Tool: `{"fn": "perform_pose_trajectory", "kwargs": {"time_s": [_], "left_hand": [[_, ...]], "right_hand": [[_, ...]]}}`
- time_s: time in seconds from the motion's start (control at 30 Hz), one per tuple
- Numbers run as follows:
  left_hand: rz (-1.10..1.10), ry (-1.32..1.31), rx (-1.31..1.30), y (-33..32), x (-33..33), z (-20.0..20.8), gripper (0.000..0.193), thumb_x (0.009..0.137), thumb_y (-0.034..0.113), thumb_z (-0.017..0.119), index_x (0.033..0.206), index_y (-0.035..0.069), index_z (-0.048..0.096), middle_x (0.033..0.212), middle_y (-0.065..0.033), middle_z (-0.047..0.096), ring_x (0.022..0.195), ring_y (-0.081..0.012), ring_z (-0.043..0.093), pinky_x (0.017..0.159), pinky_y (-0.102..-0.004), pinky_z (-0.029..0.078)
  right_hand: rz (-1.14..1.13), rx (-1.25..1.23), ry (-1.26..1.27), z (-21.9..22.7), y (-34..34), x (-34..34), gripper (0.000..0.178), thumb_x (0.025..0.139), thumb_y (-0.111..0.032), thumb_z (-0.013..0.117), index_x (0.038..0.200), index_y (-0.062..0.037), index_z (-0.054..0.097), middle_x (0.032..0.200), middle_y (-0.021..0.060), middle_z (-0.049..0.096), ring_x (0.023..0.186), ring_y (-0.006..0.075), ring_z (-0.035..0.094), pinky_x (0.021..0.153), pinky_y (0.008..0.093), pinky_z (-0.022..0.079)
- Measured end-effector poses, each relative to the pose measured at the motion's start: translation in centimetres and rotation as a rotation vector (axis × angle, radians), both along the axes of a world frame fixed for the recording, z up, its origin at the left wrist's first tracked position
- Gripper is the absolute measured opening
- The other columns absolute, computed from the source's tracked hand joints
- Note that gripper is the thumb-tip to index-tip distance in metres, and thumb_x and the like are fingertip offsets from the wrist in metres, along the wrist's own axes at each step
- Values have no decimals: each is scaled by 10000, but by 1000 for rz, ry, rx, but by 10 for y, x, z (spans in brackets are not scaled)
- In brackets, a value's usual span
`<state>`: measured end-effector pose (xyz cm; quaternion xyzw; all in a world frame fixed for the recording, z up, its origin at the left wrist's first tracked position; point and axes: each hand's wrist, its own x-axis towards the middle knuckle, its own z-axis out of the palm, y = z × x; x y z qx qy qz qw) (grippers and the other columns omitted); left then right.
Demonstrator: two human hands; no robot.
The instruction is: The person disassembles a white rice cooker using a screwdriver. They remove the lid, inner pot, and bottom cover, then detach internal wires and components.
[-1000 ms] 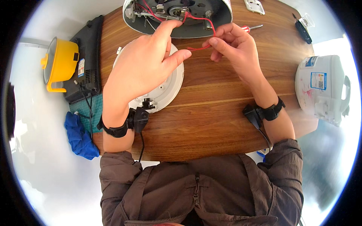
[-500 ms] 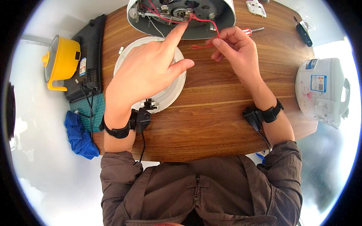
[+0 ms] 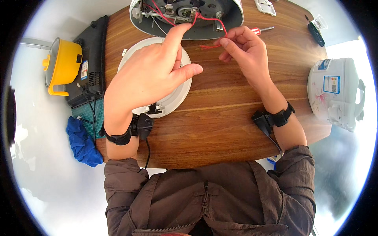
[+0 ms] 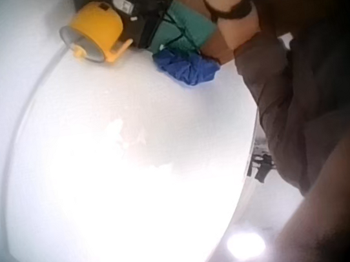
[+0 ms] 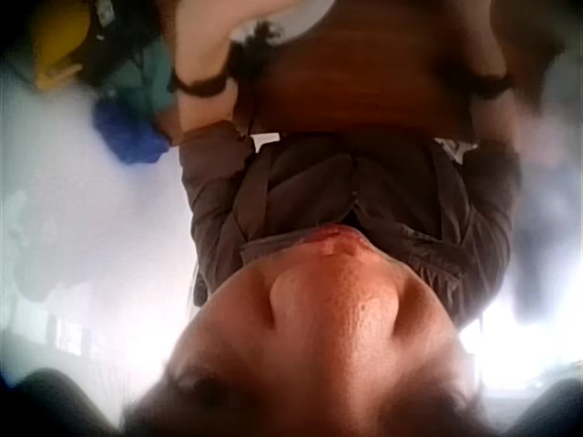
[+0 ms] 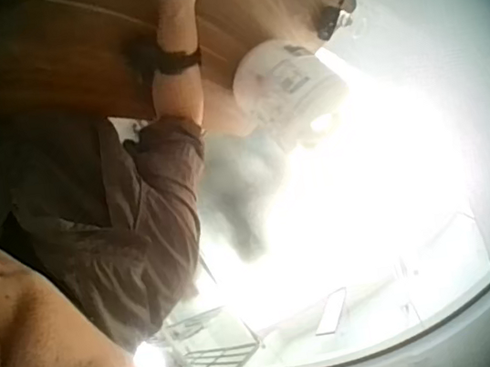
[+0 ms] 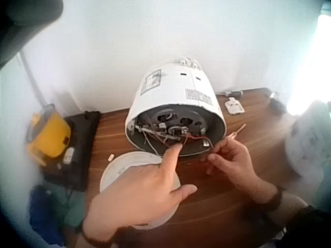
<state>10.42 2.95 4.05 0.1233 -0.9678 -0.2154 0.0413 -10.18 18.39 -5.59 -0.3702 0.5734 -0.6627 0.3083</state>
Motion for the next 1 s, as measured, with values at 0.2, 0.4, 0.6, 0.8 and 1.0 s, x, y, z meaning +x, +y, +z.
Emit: {"fn": "perform_pose_trajectory", "kwargs": {"time_s": [0.2,0.4,0.6,0.8,1.0], "left_hand": [[3,-21,41,1,1,0,794,988,386,766,1579,12,389,789,-129,687,739,-331,688,661,-442,512],[-24,-31,26,-1,0,-4,807,992,380,763,1589,1,374,791,-137,685,739,-340,687,673,-439,517],[-38,-9,93,0,1,-5,852,994,383,763,1615,-10,332,835,-136,694,759,-328,689,687,-432,524],[-47,-50,135,0,-1,-4,882,994,381,764,1617,-47,309,852,-141,696,758,-325,689,693,-425,530],[-62,-38,110,1,-5,-13,963,993,387,763,1672,-43,232,839,-150,697,761,-344,700,694,-436,536]], "right_hand": [[11,7,-21,-1,0,1,112,1042,-75,723,1114,-12,664,1065,102,793,779,126,721,701,266,602],[1,8,-13,-2,0,2,124,1039,-77,729,1118,-6,663,1059,100,793,771,130,727,689,272,610],[2,6,-11,-3,-1,1,122,1040,-81,729,1114,-7,666,1054,100,795,758,131,726,686,271,607],[9,7,-12,-2,0,1,121,1040,-88,732,1108,-9,671,1054,98,797,761,126,723,691,266,602],[-3,41,5,1,-1,2,132,1046,-119,729,1105,-15,673,1053,99,801,766,124,719,700,271,601]]}}
